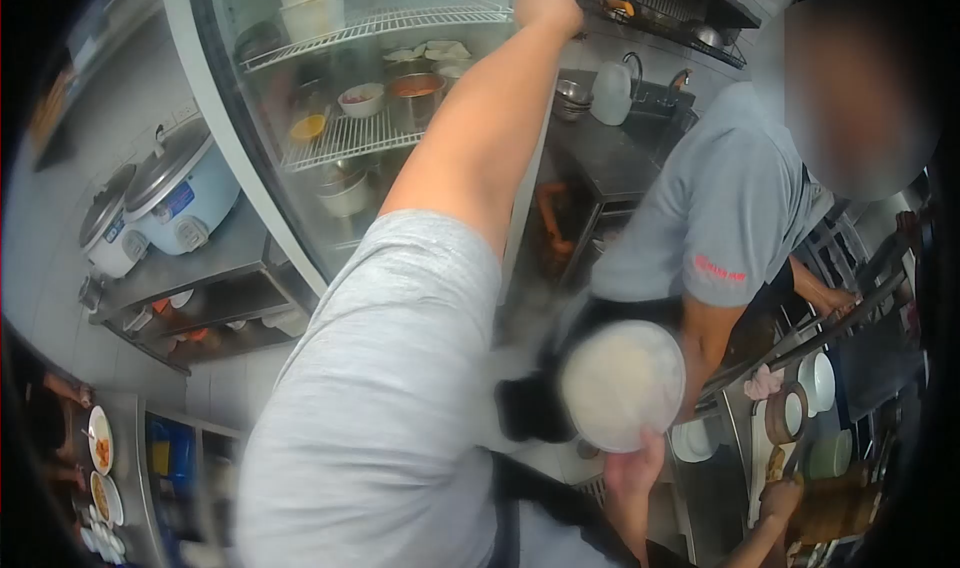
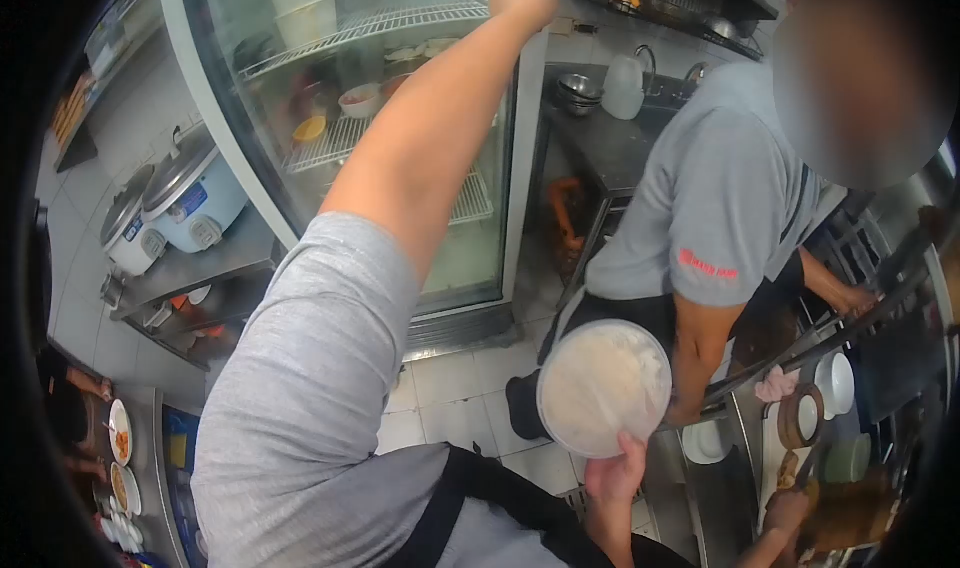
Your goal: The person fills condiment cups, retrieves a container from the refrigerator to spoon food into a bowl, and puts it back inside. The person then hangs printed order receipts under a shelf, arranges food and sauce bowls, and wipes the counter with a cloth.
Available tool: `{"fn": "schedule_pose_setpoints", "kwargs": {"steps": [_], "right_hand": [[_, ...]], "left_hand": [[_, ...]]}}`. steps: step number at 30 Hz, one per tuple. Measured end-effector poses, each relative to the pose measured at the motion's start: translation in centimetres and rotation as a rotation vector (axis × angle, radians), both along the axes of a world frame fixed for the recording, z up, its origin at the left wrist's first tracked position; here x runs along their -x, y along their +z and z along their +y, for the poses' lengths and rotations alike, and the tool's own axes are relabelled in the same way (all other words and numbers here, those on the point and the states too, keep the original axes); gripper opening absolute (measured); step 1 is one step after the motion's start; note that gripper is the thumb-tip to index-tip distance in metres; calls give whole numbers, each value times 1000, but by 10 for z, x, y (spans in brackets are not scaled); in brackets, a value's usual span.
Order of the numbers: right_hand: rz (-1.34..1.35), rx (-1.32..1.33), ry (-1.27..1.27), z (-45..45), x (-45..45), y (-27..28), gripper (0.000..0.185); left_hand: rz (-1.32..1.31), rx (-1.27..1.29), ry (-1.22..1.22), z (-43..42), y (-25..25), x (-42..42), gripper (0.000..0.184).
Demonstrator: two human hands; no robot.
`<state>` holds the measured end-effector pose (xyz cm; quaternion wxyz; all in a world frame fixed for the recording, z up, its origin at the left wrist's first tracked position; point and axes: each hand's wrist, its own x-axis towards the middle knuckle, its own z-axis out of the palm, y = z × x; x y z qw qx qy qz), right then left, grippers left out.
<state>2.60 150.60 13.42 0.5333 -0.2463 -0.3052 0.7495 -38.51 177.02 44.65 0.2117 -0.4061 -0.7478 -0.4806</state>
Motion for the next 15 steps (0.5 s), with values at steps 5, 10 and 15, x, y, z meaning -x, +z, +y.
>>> {"fn": "schedule_pose_setpoints", "kwargs": {"steps": [5, 10, 15], "right_hand": [[-65, 25, -112, -2, -26, -28, 70], [-271, 62, -150, 9, -28, -47, 74], [-443, 60, -204, 14, -14, -66, 76]], "left_hand": [[-46, -65, -71, -31, 5, -26, 30], [125, 26, -114, -99, 1, -72, 30], [296, 30, -250, -195, -1, -124, 33]]}}
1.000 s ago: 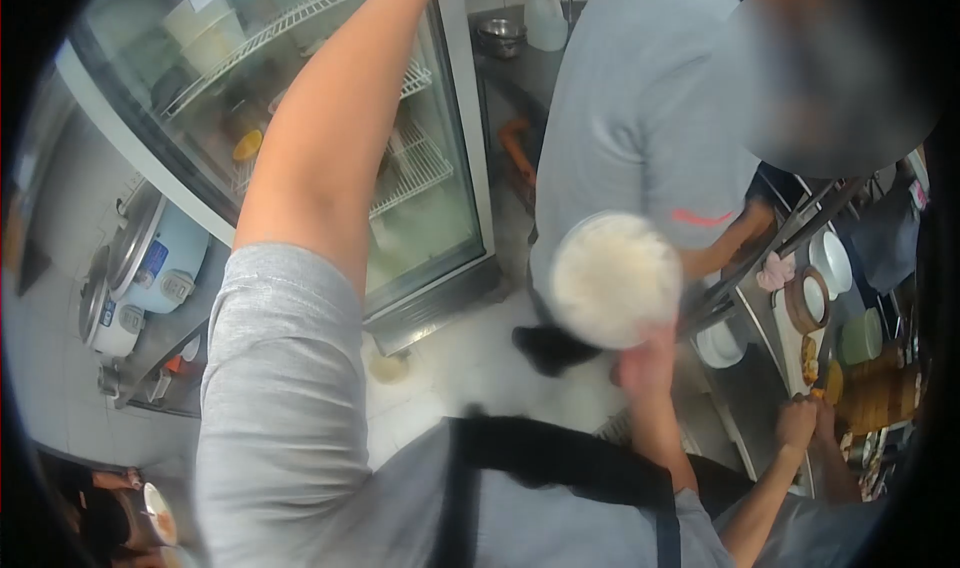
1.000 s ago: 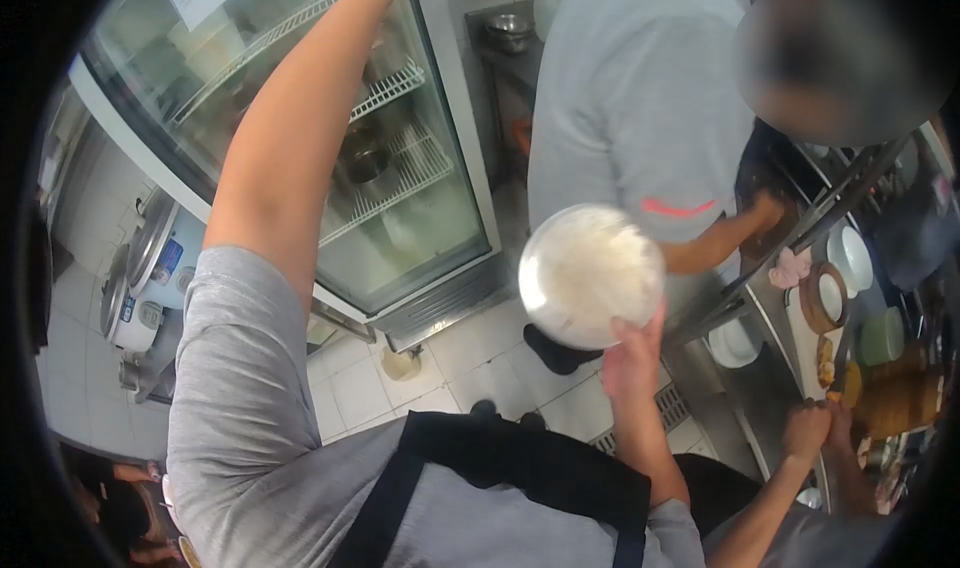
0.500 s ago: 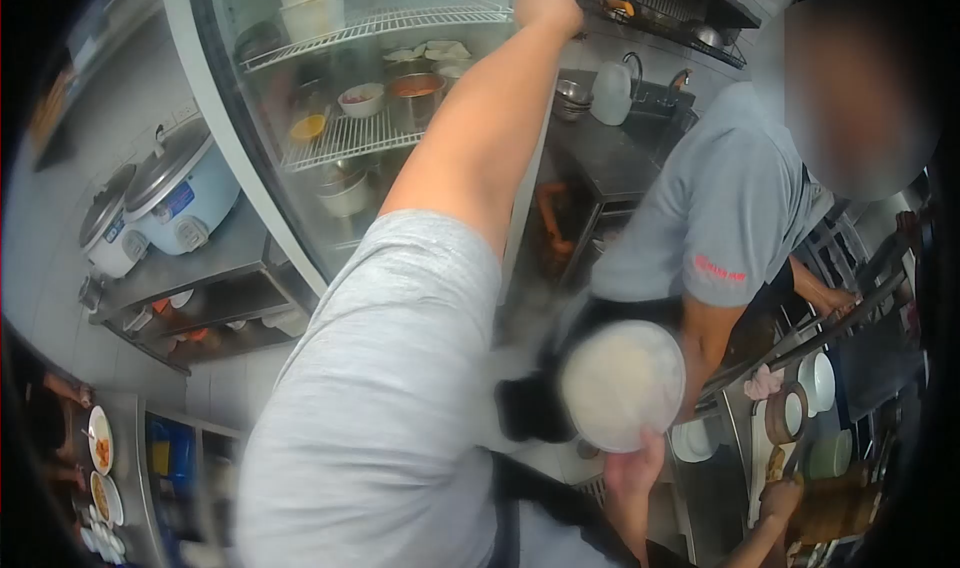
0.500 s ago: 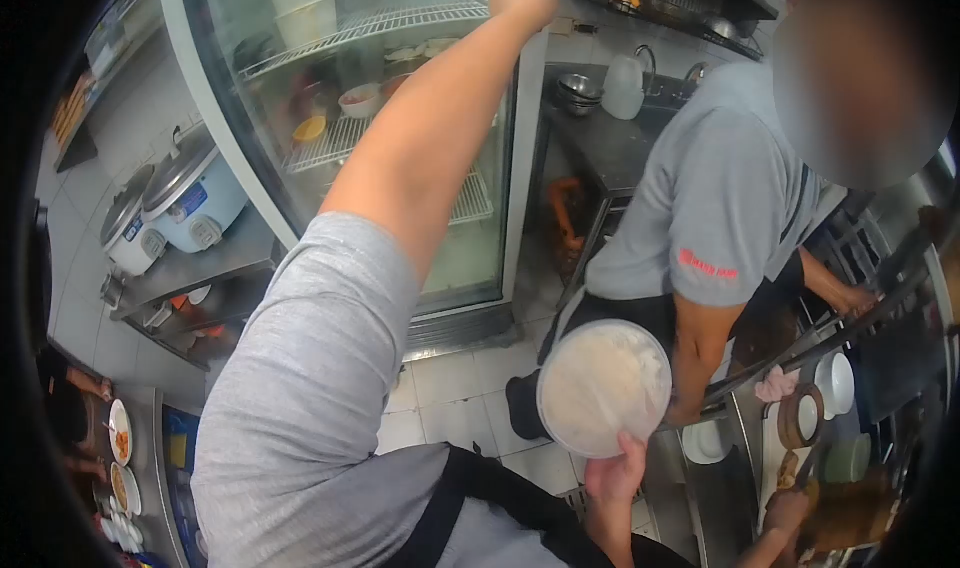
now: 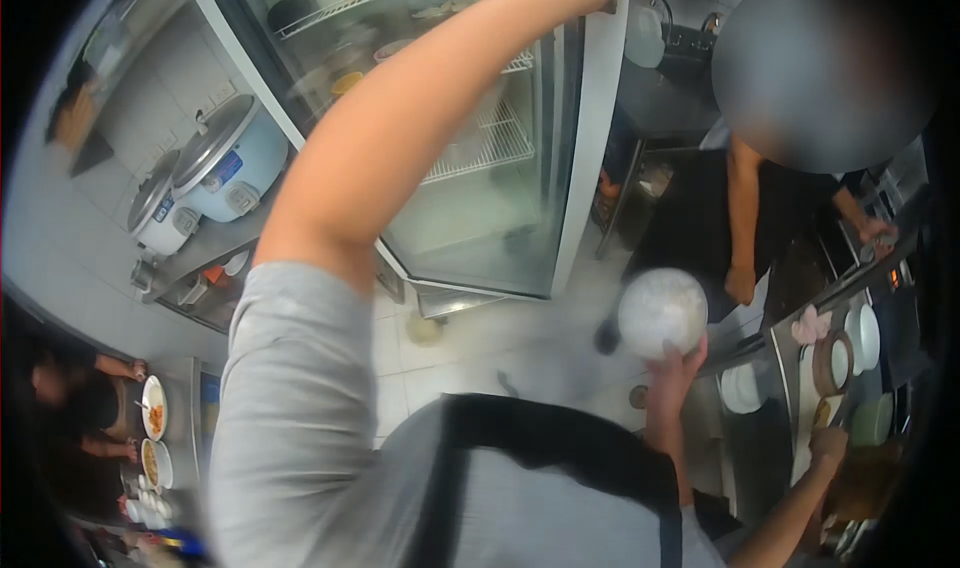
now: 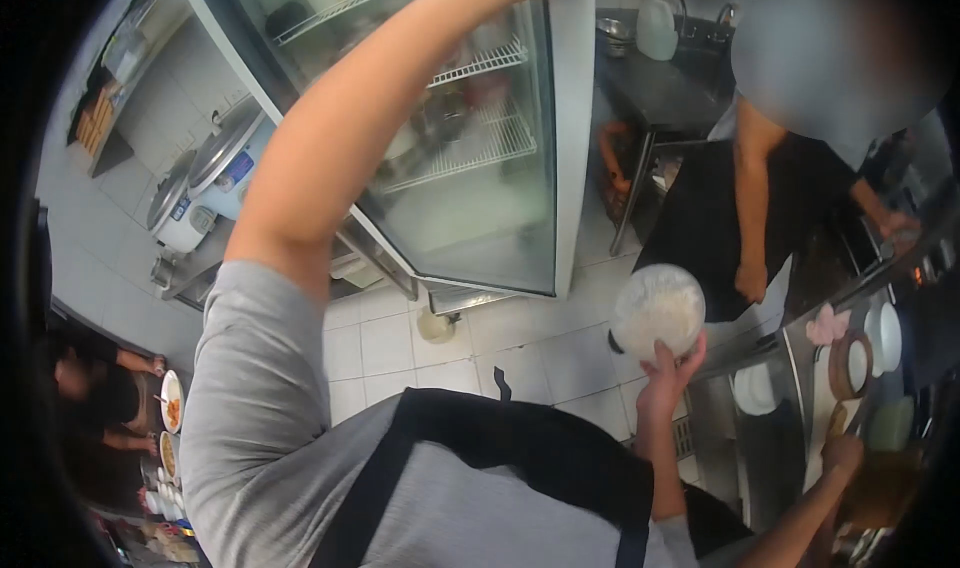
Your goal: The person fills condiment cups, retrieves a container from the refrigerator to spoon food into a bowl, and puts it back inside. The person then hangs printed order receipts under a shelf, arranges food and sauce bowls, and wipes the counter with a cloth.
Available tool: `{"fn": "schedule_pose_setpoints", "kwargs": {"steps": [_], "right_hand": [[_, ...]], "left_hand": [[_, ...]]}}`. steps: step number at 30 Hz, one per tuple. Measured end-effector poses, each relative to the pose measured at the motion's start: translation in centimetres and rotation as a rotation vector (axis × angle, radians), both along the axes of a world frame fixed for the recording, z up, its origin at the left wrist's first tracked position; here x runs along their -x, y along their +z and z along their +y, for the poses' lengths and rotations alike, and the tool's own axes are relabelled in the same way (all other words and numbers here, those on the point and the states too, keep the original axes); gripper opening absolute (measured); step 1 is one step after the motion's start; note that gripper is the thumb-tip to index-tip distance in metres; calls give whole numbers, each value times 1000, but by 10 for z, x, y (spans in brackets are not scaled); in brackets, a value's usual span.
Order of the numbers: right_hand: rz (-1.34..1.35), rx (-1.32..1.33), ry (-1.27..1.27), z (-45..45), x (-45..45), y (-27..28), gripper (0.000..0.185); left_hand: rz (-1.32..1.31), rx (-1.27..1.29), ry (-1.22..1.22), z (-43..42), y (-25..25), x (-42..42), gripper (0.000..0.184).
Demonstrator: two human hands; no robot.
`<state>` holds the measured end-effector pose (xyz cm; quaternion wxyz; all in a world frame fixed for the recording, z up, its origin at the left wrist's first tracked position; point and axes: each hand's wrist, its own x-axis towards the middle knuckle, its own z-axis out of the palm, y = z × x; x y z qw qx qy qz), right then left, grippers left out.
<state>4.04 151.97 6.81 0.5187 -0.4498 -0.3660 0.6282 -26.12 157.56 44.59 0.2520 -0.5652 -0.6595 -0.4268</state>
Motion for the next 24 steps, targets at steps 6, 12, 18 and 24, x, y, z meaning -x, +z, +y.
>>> {"fn": "schedule_pose_setpoints", "kwargs": {"steps": [6, 12, 18, 24], "right_hand": [[21, -11, 84, -7, 29, 0, 78], [161, 197, 298, -14, 100, -42, 79], [97, 503, 621, -43, 178, -127, 79], [40, 752, 764, -8, 297, -229, 80]], "left_hand": [[18, 71, -98, -162, -3, -47, 33], [-68, -73, -144, -352, -17, -40, 22], [-512, -564, 61, -565, -39, 25, 51], [-627, -939, 359, -642, -62, 56, 62]]}}
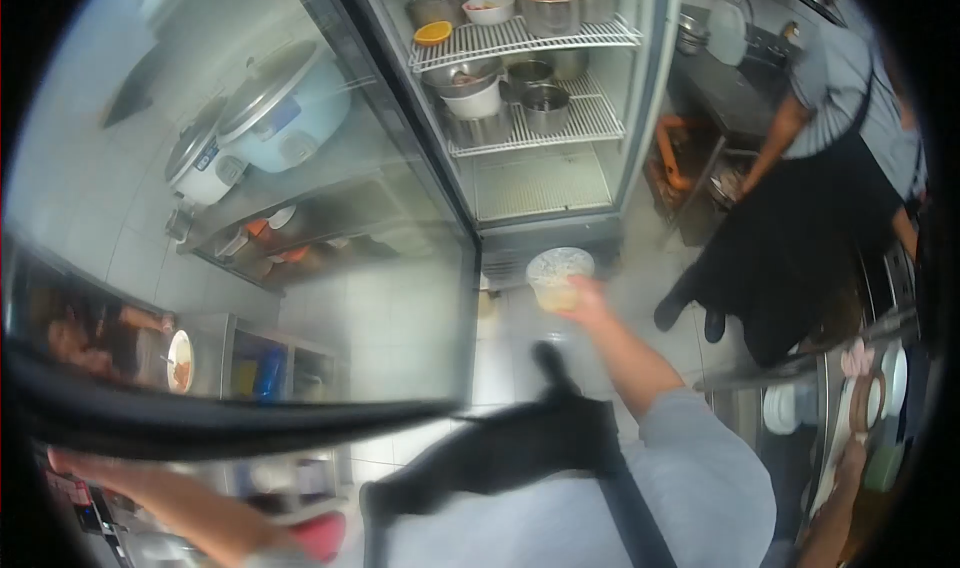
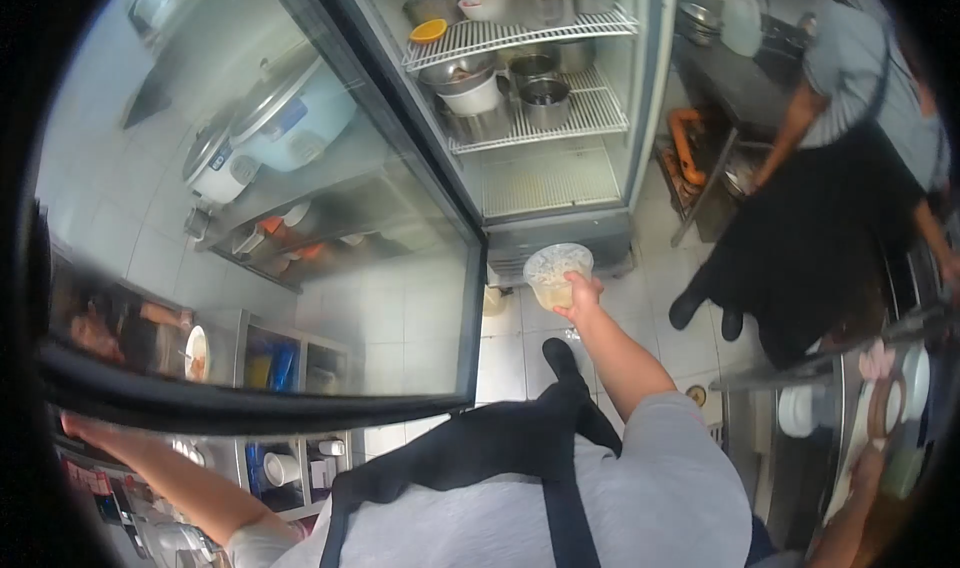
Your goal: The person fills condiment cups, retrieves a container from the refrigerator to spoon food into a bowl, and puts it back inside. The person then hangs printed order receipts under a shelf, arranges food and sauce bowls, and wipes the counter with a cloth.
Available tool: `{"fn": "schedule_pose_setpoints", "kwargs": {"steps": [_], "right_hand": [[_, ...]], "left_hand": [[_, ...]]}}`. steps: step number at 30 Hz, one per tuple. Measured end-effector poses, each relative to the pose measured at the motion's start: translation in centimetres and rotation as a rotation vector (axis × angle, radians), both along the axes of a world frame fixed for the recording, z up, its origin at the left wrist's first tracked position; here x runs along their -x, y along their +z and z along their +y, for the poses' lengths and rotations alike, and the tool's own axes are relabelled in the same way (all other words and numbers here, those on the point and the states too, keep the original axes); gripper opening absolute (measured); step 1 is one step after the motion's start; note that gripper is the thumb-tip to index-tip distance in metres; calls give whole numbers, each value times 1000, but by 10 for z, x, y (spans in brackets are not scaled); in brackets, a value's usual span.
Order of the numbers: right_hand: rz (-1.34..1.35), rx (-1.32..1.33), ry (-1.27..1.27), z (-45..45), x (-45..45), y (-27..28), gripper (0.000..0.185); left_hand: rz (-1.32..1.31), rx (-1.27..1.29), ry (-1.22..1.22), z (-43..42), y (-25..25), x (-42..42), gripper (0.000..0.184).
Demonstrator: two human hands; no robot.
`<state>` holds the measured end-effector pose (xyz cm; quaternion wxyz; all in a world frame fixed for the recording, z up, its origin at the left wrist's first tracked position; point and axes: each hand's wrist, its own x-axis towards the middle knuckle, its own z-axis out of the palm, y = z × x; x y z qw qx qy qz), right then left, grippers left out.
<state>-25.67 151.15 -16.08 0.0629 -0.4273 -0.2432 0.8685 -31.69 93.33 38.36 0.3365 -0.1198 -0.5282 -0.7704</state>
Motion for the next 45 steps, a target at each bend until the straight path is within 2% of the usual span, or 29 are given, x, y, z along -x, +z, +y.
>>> {"fn": "schedule_pose_setpoints", "kwargs": {"steps": [5, 8, 9, 13, 17, 22, 23, 26, 27, 28, 29, 31, 32, 33, 35, 36, 37, 38, 39, 41, 42, 44, 45], "right_hand": [[-24, -162, -111, 59, 143, -20, 79], [125, -146, -141, 97, 234, -72, 83], [42, -130, -140, 107, 261, -76, 87], [100, -140, -95, 139, 370, -115, 76], [134, -209, -62, 164, 468, -125, 66], [138, -497, 56, 180, 501, -168, 57], [122, -708, 136, 183, 501, -188, 56], [42, -1617, 392, 189, 472, -279, 53], [211, -1983, 356, 178, 440, -288, 53], [-68, -1906, 444, 168, 409, -299, 43], [-345, -1816, 560, 126, 353, -225, 35], [-163, -1771, 428, 91, 282, -259, 26], [-71, -1747, 370, 74, 248, -278, 24], [-368, -1444, 571, 41, 210, -258, 22], [116, -1414, 614, -20, 123, -242, 19], [323, -1457, 834, -42, 84, -205, 17], [383, -1531, 1054, -68, 56, -172, 16], [470, -1593, 1263, -98, 29, -130, 16], [318, -1232, 1392, -121, 7, -100, 17], [291, -1056, 1442, -149, -33, -69, 21], [287, -1031, 1430, -158, -50, -57, 23], [255, -999, 1368, -165, -80, -41, 28], [235, -985, 1325, -165, -93, -38, 30]], "left_hand": [[-54, 1, 332, 20, -38, 30, 59], [-96, 4, 518, 43, -58, 46, 58], [-110, 18, 585, 49, -66, 49, 57], [-136, 34, 801, 68, -79, 45, 56], [-133, 49, 936, 85, -90, 40, 54], [-113, 39, 1030, 99, -92, 16, 53], [-96, 17, 1048, 103, -91, 6, 53], [-22, -97, 1062, 110, -95, -12, 52], [14, -114, 1033, 111, -97, -18, 52], [3, 25, 817, 97, -111, -31, 55], [-20, 159, 600, 83, -125, -43, 60], [-81, 82, 527, 78, -144, -44, 69], [33, 11, 81, 86, -149, -48, 69], [28, -20, 111, 105, -140, -44, 68], [-12, 3, 202, 111, -142, -55, 67], [-47, 59, 258, 105, -151, -60, 67], [-76, 238, 290, 109, -144, -69, 67], [13, 232, 254, 119, -136, -74, 54], [0, 367, 266, 128, -125, -86, 54], [10, 686, 205, 124, -111, -113, 50], [-13, 717, 206, 127, -111, -127, 49], [92, 931, 4, 127, -96, -146, 56], [173, 961, -104, 130, -90, -154, 62]]}}
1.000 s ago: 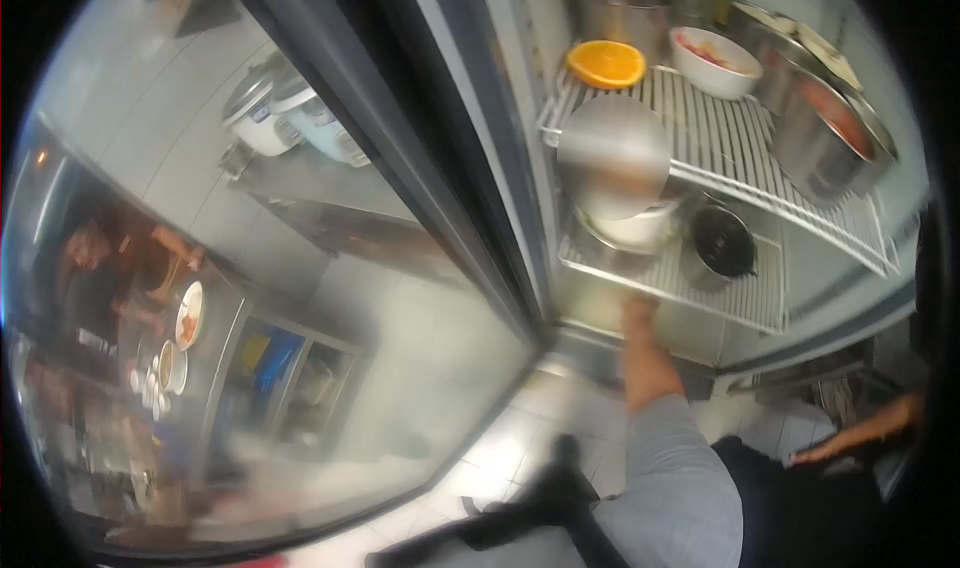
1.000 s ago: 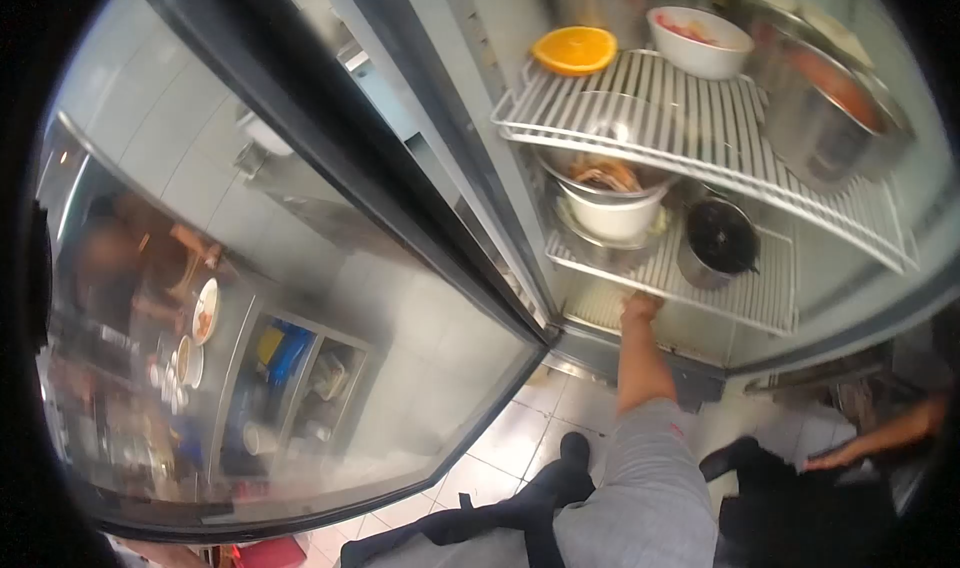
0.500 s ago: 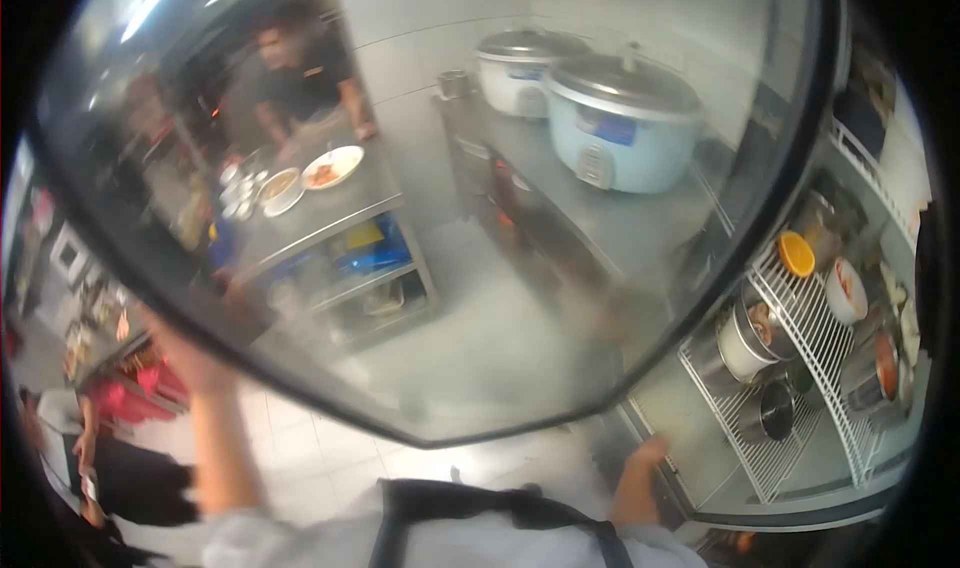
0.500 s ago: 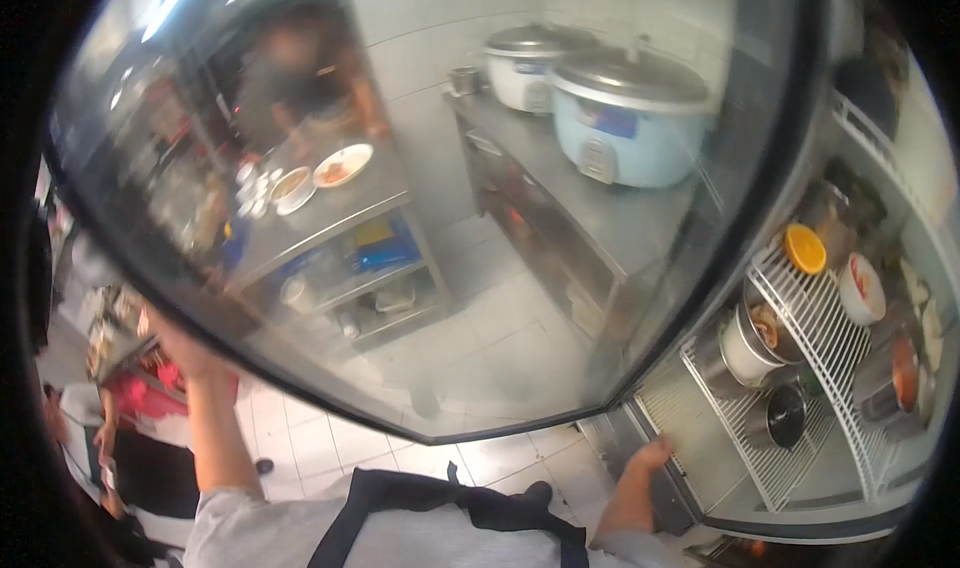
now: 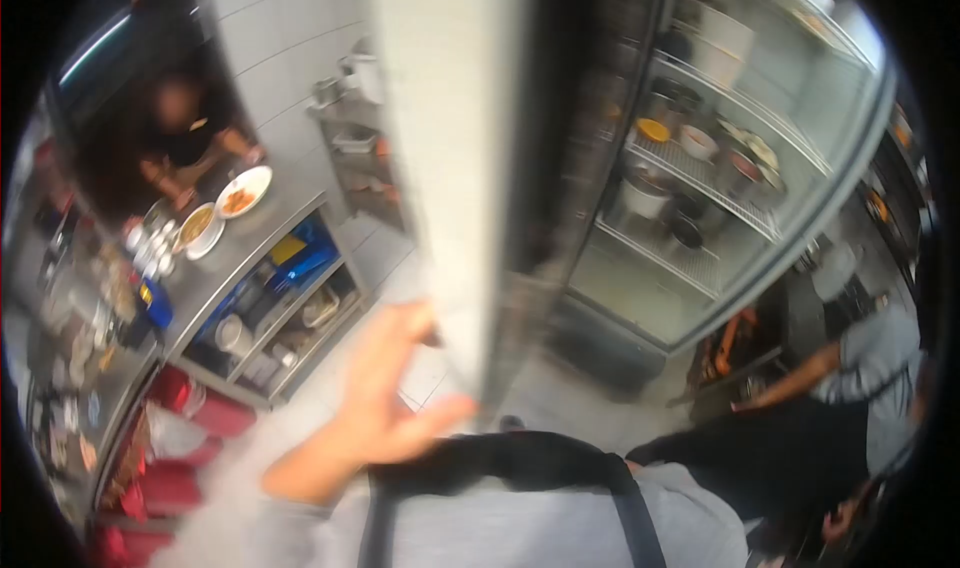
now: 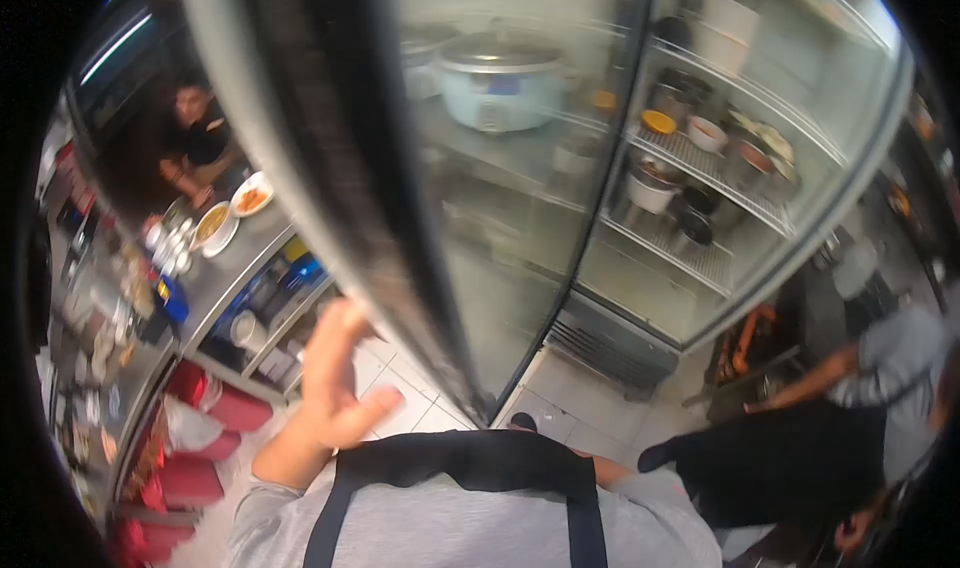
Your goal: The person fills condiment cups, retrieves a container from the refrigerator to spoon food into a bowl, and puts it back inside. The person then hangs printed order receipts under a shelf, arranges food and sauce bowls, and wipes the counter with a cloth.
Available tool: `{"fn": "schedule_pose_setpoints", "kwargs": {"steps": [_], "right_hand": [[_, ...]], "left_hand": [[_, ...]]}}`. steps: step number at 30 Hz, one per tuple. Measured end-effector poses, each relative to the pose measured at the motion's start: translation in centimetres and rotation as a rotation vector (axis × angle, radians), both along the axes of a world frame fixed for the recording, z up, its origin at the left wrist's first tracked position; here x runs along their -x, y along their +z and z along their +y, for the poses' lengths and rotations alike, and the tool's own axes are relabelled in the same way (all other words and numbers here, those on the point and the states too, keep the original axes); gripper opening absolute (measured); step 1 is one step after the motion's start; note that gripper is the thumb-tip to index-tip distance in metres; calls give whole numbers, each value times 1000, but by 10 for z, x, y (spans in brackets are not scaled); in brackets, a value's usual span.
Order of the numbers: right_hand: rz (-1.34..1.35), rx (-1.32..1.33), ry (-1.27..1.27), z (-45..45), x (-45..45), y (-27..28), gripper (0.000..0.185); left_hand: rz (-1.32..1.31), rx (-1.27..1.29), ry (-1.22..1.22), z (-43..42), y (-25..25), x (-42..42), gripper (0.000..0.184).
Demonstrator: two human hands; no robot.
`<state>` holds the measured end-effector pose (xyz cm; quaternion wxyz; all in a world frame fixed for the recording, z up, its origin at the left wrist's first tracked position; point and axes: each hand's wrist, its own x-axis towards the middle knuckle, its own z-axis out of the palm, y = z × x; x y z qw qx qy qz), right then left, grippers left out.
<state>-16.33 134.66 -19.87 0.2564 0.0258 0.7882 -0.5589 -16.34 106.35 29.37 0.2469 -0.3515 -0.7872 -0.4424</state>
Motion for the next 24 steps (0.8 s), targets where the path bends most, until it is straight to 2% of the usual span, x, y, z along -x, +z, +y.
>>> {"fn": "schedule_pose_setpoints", "kwargs": {"steps": [1, 2, 3, 5, 8, 9, 11, 13, 14, 16, 17, 19, 20, 21, 24], "right_hand": [[-4, 16, -61, 1, -14, 2, 33], [-5, 34, -130, 3, -28, 5, 36], [4, 57, -208, 5, -41, 6, 39], [39, 129, -393, 16, -64, -2, 45], [202, 310, -723, 36, -88, -34, 54], [256, 316, -808, 45, -88, -34, 57], [305, 36, -932, 44, -105, 43, 67], [461, -76, -1116, 83, -100, -11, 58], [444, -40, -1194, 113, -98, -39, 54], [341, 303, -1296, 185, -89, -80, 46], [311, 482, -1291, 223, -81, -105, 42], [147, 282, -1331, 211, -61, -46, 40], [86, 221, -1288, 201, -40, -31, 39], [39, 182, -1209, 190, -12, -26, 37], [-56, 97, -943, 138, 76, -30, 34]], "left_hand": [[24, 37, -126, 6, 2, -7, 69], [-30, -52, -240, 13, -4, -12, 68], [25, 73, -419, 10, 1, -12, 65], [-26, 105, -673, 12, -1, -16, 62], [-39, 162, -407, -13, -13, -29, 62], [-130, 103, -352, -25, -25, -26, 59], [-341, -54, -234, -55, -59, -31, 49], [-553, -202, -79, -82, -100, -32, 38], [-682, -251, 16, -100, -127, -33, 34], [-865, -338, 224, -117, -169, -35, 27], [-918, -379, 337, -124, -186, -40, 24], [-959, -301, 455, -134, -217, -44, 31], [-864, -281, 412, -137, -232, -46, 34], [-766, -252, 376, -140, -247, -45, 38], [-871, -121, 494, -159, -284, -46, 44]]}}
